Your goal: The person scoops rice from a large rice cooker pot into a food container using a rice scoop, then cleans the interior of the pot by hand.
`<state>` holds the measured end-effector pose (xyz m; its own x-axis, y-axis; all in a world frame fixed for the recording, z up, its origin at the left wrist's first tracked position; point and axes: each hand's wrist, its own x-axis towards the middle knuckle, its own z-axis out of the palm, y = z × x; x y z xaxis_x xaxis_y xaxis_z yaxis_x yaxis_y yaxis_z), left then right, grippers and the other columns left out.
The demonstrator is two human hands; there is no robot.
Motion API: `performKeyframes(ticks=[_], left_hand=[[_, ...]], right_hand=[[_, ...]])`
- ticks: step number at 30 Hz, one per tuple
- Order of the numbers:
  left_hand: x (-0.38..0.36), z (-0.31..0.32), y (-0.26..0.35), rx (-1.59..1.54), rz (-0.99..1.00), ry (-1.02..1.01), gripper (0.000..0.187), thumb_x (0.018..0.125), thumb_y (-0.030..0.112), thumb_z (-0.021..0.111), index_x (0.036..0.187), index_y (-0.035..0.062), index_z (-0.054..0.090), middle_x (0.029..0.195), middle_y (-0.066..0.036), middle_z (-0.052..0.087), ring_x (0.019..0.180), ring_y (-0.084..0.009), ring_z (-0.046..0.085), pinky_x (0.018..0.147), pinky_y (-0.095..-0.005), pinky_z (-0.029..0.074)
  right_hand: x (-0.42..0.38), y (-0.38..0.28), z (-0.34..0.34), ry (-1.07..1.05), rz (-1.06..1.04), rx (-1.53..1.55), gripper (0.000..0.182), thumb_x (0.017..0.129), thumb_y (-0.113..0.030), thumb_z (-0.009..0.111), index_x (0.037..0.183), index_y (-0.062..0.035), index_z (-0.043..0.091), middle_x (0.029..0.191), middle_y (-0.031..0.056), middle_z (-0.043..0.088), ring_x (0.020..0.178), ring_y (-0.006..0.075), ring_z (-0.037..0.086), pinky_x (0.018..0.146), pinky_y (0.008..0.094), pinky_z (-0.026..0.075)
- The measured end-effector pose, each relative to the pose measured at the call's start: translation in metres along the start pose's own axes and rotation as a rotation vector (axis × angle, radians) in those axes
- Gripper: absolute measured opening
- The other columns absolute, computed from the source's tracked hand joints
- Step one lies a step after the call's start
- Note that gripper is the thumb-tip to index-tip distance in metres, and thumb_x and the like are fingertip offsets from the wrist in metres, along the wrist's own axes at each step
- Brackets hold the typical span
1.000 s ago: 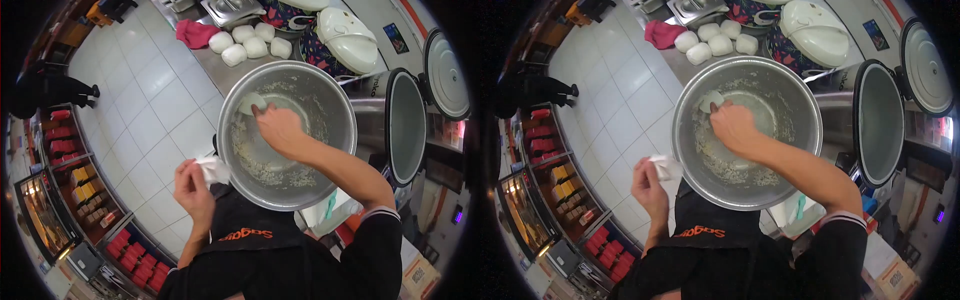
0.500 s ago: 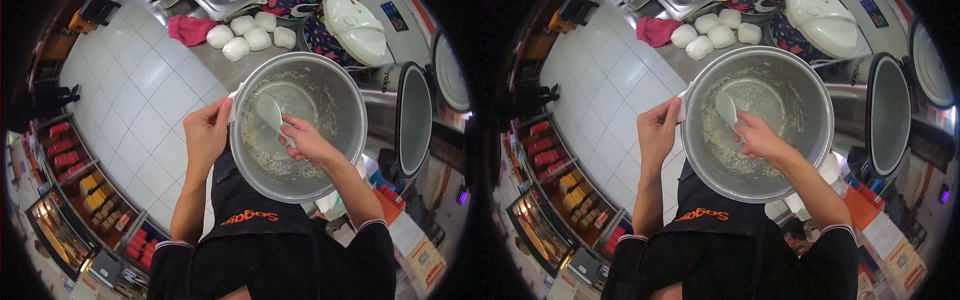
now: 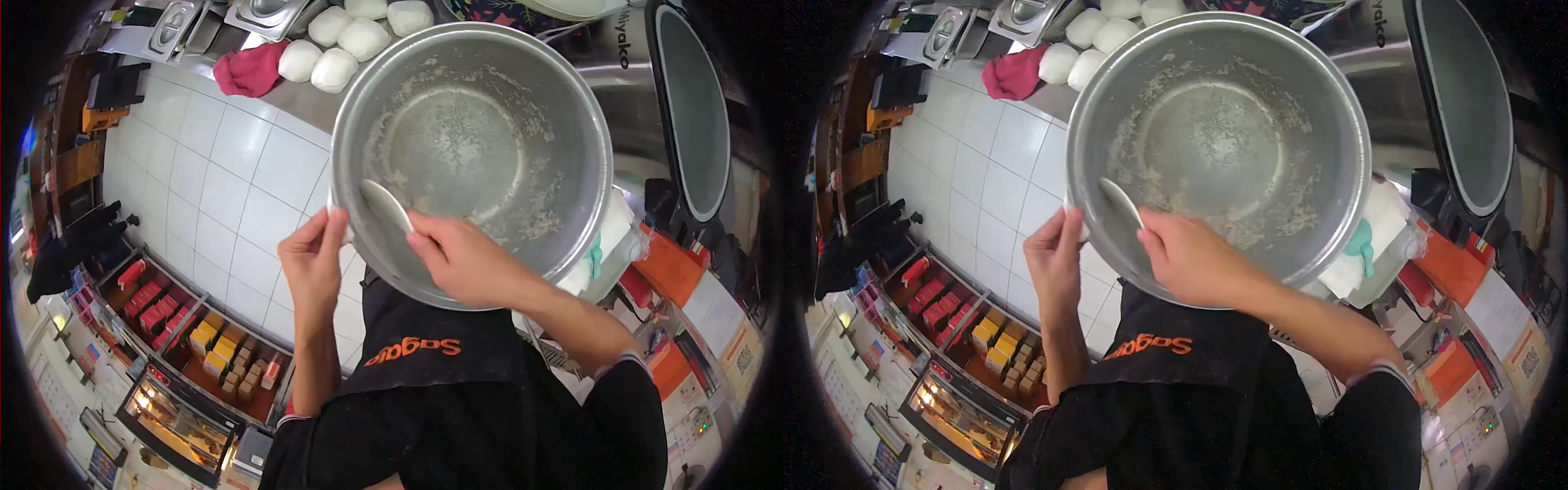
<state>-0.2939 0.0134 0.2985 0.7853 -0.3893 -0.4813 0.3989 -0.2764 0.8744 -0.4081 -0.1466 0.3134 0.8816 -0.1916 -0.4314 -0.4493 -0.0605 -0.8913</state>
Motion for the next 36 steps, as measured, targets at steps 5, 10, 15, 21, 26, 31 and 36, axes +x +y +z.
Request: performKeyframes(ticks=[5, 10, 15, 21, 26, 31, 36], left_hand=[[-0.017, 0.002, -0.011, -0.037, 0.063, 0.059, 0.019, 0.090, 0.006, 0.064, 0.103, -0.0087, 0.066, 0.086, -0.006, 0.068, 0.075, -0.0068, 0.061, 0.066, -0.0204, 0.049], [-0.029, 0.001, -0.017, -0.033, 0.030, 0.080, 0.018, 0.089, 0.005, 0.065, 0.101, -0.0080, 0.067, 0.083, -0.005, 0.068, 0.072, -0.0067, 0.060, 0.064, -0.0196, 0.048], [-0.045, -0.002, -0.026, 0.040, 0.018, 0.107, 0.019, 0.091, 0.007, 0.063, 0.103, -0.0076, 0.066, 0.083, -0.005, 0.068, 0.073, -0.0070, 0.060, 0.066, -0.0198, 0.048], [-0.048, 0.012, -0.025, -0.099, 0.100, 0.173, 0.019, 0.090, 0.004, 0.064, 0.103, -0.0092, 0.066, 0.086, -0.007, 0.068, 0.075, -0.0076, 0.061, 0.067, -0.0194, 0.048], [-0.069, 0.025, -0.037, -0.059, 0.073, 0.181, 0.018, 0.090, 0.004, 0.064, 0.102, -0.0086, 0.067, 0.084, -0.005, 0.067, 0.072, -0.0050, 0.058, 0.062, -0.0175, 0.044], [-0.068, 0.031, -0.044, -0.110, 0.037, 0.217, 0.011, 0.088, 0.005, 0.066, 0.086, -0.0056, 0.069, 0.072, 0.000, 0.063, 0.063, -0.0032, 0.053, 0.055, -0.0172, 0.040], [-0.067, 0.016, -0.044, -0.068, 0.029, 0.357, 0.013, 0.089, 0.007, 0.066, 0.084, -0.0048, 0.067, 0.072, -0.003, 0.064, 0.063, -0.0053, 0.056, 0.057, -0.0197, 0.044]], right_hand=[[0.016, -0.003, -0.012, -0.040, 0.192, -0.029, 0.022, 0.095, -0.016, 0.046, 0.099, 0.0027, 0.056, 0.077, 0.0233, 0.058, 0.074, 0.0365, 0.057, 0.068, 0.0430, 0.044], [-0.018, -0.009, 0.006, 0.054, 0.011, -0.079, 0.023, 0.094, -0.018, 0.047, 0.096, 0.0025, 0.056, 0.085, 0.0277, 0.061, 0.084, 0.0448, 0.059, 0.071, 0.0473, 0.045], [-0.013, -0.003, -0.002, -0.099, 0.037, -0.151, 0.024, 0.095, -0.019, 0.047, 0.099, 0.0021, 0.057, 0.080, 0.0240, 0.060, 0.075, 0.0385, 0.059, 0.067, 0.0417, 0.044], [0.008, 0.003, -0.010, -0.159, 0.039, -0.237, 0.026, 0.095, -0.020, 0.048, 0.087, 0.0029, 0.056, 0.076, 0.0239, 0.059, 0.072, 0.0414, 0.057, 0.065, 0.0428, 0.044], [-0.003, 0.014, 0.002, -0.002, -0.133, -0.303, 0.028, 0.096, -0.023, 0.048, 0.084, 0.0013, 0.057, 0.067, 0.0175, 0.057, 0.061, 0.0318, 0.054, 0.059, 0.0397, 0.042], [0.009, -0.005, -0.049, -0.480, 0.344, -0.237, 0.026, 0.098, -0.025, 0.047, 0.089, -0.0020, 0.056, 0.066, 0.0004, 0.049, 0.056, 0.0089, 0.045, 0.048, 0.0295, 0.038], [-0.018, -0.008, -0.071, -0.301, 0.517, -0.192, 0.023, 0.094, -0.023, 0.051, 0.098, -0.0013, 0.057, 0.074, 0.0001, 0.052, 0.058, 0.0094, 0.048, 0.047, 0.0270, 0.038]])
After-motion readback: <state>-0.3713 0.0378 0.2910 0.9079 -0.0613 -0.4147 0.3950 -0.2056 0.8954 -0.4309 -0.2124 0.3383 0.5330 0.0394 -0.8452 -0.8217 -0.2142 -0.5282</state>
